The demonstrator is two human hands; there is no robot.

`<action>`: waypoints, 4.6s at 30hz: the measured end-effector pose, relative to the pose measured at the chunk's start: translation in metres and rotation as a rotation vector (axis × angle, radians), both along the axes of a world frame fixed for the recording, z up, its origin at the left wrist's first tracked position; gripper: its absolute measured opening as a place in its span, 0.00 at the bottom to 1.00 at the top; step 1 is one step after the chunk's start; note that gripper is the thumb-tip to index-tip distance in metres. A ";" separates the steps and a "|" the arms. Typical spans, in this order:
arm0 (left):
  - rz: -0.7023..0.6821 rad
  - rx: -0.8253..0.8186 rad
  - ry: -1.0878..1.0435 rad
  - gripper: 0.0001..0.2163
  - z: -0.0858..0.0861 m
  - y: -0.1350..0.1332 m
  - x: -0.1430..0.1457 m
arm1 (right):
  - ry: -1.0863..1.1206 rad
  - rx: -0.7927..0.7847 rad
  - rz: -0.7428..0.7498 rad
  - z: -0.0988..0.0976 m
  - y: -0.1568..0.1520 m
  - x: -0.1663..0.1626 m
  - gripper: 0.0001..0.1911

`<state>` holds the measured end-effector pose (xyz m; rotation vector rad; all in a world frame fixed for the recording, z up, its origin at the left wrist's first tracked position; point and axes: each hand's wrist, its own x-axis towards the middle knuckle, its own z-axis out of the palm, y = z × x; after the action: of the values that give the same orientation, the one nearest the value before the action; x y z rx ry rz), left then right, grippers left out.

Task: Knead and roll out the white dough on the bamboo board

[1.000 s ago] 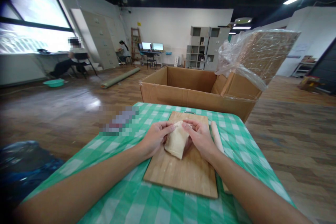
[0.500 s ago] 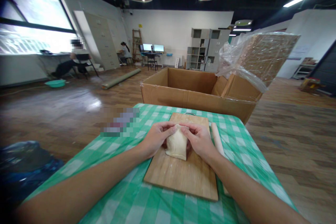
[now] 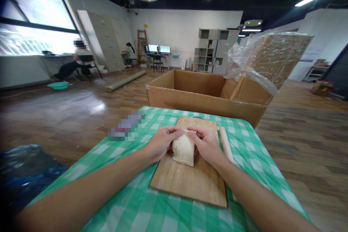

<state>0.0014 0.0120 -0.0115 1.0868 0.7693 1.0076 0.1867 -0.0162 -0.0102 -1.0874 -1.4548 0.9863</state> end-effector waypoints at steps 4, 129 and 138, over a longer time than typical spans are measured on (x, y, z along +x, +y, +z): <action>0.026 -0.031 -0.059 0.18 0.007 -0.008 0.002 | 0.263 -0.148 0.069 -0.001 -0.002 -0.004 0.16; -0.125 1.046 0.771 0.26 0.000 0.026 -0.026 | -1.548 0.542 0.254 0.033 -0.046 -0.019 0.10; -0.204 1.237 0.994 0.10 0.004 0.029 -0.031 | -1.025 0.449 0.219 0.041 -0.029 -0.005 0.10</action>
<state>-0.0298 0.0405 -0.0072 2.7944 0.7284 0.6686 0.1816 -0.0447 0.0304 -1.1462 -2.5035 0.1410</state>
